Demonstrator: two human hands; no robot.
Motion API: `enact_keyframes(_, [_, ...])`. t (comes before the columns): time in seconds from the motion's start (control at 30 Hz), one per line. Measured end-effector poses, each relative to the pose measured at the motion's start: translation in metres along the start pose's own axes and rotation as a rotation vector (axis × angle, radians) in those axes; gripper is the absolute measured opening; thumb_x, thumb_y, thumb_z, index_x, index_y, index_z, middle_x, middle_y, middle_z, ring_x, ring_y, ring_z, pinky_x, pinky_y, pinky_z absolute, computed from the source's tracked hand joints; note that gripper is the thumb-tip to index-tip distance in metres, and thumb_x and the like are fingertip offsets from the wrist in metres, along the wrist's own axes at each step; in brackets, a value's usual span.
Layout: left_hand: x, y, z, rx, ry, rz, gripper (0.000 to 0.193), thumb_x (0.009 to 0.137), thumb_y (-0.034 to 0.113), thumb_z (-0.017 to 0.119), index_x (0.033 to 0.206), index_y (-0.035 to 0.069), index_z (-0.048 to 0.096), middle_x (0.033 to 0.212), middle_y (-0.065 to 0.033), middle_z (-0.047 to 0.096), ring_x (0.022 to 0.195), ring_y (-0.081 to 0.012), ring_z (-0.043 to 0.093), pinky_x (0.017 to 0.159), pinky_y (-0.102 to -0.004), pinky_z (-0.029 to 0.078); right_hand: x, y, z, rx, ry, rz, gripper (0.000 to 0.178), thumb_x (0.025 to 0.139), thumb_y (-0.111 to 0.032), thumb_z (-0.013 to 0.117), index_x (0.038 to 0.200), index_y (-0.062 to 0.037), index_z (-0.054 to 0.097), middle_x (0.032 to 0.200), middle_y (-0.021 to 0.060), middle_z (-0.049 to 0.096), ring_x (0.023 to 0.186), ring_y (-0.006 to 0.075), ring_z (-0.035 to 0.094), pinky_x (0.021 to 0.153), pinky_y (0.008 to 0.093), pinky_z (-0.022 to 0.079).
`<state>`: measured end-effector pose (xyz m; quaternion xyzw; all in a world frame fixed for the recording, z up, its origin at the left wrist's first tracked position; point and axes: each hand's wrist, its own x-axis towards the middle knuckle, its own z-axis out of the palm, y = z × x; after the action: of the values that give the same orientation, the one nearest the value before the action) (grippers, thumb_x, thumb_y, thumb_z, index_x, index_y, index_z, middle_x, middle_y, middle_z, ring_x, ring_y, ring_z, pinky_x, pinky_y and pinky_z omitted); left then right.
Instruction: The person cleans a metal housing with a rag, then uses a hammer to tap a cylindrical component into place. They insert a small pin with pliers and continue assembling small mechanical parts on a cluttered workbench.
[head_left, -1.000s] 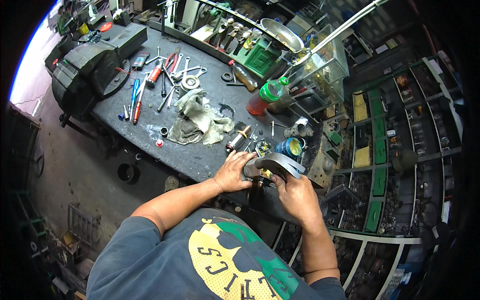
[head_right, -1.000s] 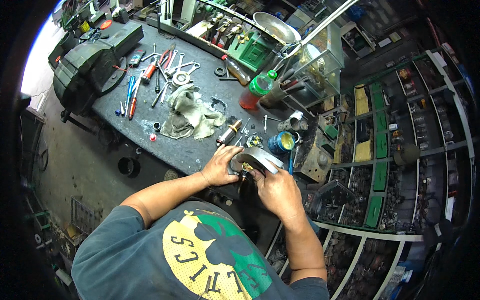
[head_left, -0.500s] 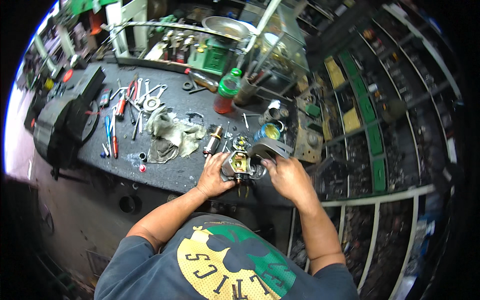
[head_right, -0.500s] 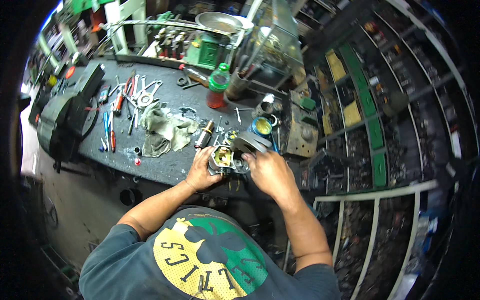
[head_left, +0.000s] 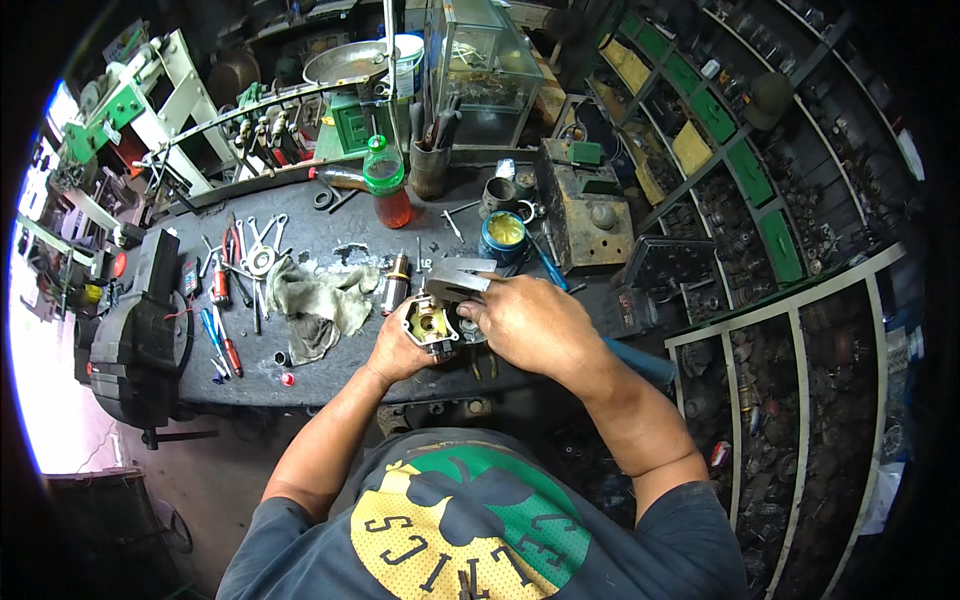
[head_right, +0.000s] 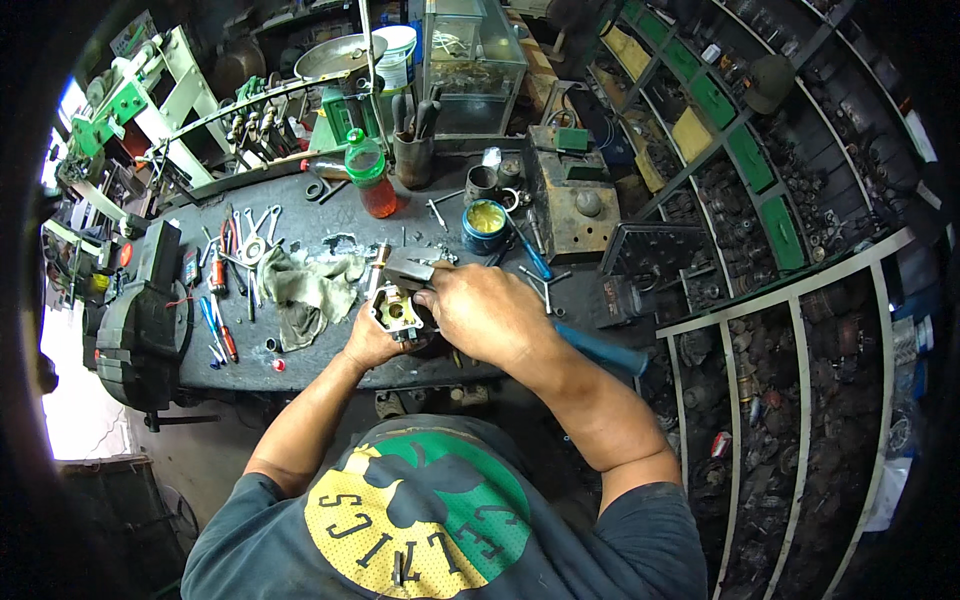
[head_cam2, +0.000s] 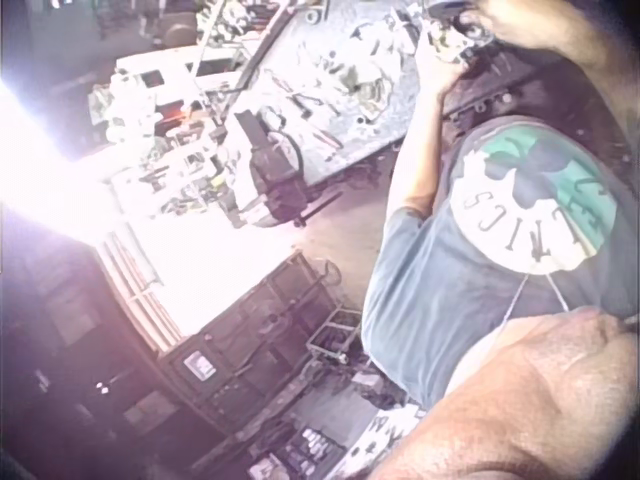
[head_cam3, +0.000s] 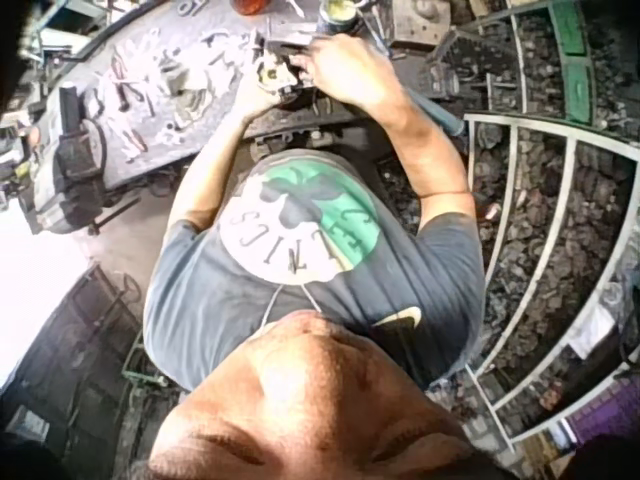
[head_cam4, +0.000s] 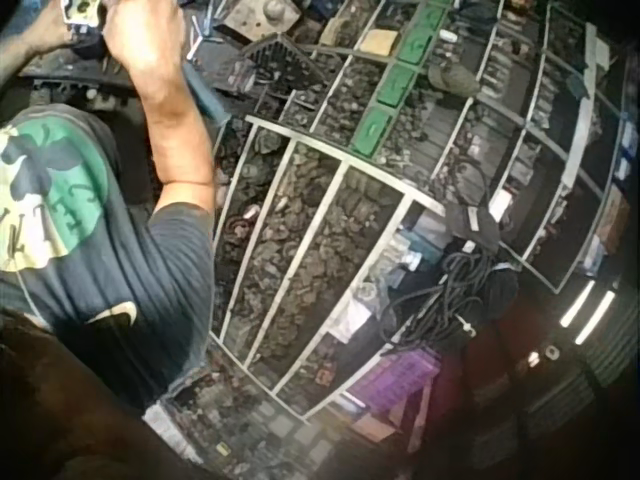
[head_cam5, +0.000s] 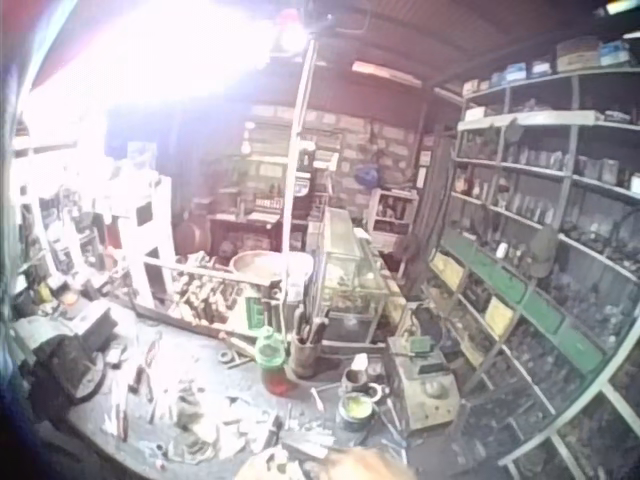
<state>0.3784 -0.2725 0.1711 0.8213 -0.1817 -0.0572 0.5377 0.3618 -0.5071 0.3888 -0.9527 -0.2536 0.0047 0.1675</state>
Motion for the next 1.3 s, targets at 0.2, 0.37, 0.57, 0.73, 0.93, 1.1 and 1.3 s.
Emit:
enact_keyframes(0.2, [0.005,0.01,0.002,-0.015,0.024,0.057,0.069,0.071,0.029,0.1,0.127,0.005,0.069,0.118,-0.0101,0.078,0.106,-0.0273,0.075,0.102,-0.0403,0.06,0.001,0.017,0.014,0.06,0.028,-0.017,0.034,0.106,-0.03,0.069,0.096,0.0008,0.077,0.09,0.0229,0.076,0.086,0.0449,0.076,0.075,0.055,0.062])
enact_keyframes(0.37, [0.033,0.033,-0.023,-0.197,-0.121,-0.126,0.069,0.075,0.037,0.1,0.13,0.005,0.073,0.117,-0.0071,0.079,0.106,-0.0203,0.073,0.101,-0.0389,0.057,-0.003,0.052,0.016,0.15,0.149,0.051,0.041,0.107,-0.036,0.07,0.094,0.0031,0.075,0.092,0.0268,0.075,0.088,0.0488,0.073,0.082,0.057,0.059])
enact_keyframes(0.57, [0.083,0.02,-0.038,-0.718,-0.147,-0.451,0.054,0.09,0.025,0.093,0.134,0.003,0.072,0.121,-0.0117,0.079,0.109,-0.0264,0.074,0.1,-0.0439,0.058,-0.057,0.076,0.026,0.362,0.162,0.494,0.04,0.109,-0.035,0.069,0.1,0.0037,0.071,0.094,0.0297,0.074,0.092,0.0489,0.072,0.082,0.0533,0.055])
enact_keyframes(0.73, [0.093,0.022,-0.049,-0.652,-0.2,-0.603,0.051,0.095,0.031,0.088,0.132,0.0,0.073,0.122,-0.0146,0.08,0.109,-0.029,0.076,0.1,-0.0467,0.06,-0.103,0.091,0.051,0.379,-0.034,0.624,0.039,0.109,-0.035,0.067,0.106,0.0037,0.073,0.101,0.0332,0.074,0.1,0.0528,0.072,0.089,0.0575,0.055])
enact_keyframes(0.93, [0.092,0.027,-0.05,-0.66,-0.209,-0.609,0.054,0.093,0.029,0.089,0.134,0.0,0.071,0.122,-0.0134,0.079,0.109,-0.0287,0.076,0.101,-0.048,0.059,-0.134,0.107,0.108,0.402,0.049,0.666,0.034,0.107,-0.029,0.069,0.12,0.0016,0.075,0.116,0.0307,0.076,0.114,0.0517,0.071,0.098,0.0585,0.056])
enact_keyframes(1.1, [0.08,0.025,-0.043,-0.666,-0.187,-0.456,0.054,0.089,0.021,0.091,0.136,0.003,0.072,0.122,-0.0112,0.079,0.11,-0.0267,0.073,0.104,-0.0481,0.056,-0.142,0.121,0.144,0.169,0.021,0.722,0.038,0.102,-0.023,0.075,0.136,-0.0067,0.075,0.115,0.0254,0.076,0.108,0.0474,0.074,0.092,0.0584,0.059])
enact_keyframes(1.3, [0.049,0.052,-0.021,0.0,-0.114,-0.203,0.063,0.078,0.03,0.097,0.129,0.003,0.072,0.114,-0.0083,0.08,0.104,-0.0219,0.074,0.098,-0.039,0.058,-0.155,0.156,0.207,0.001,0.117,0.748,0.052,0.095,-0.023,0.083,0.144,-0.0109,0.072,0.117,0.018,0.07,0.108,0.0418,0.073,0.091,0.0544,0.06])
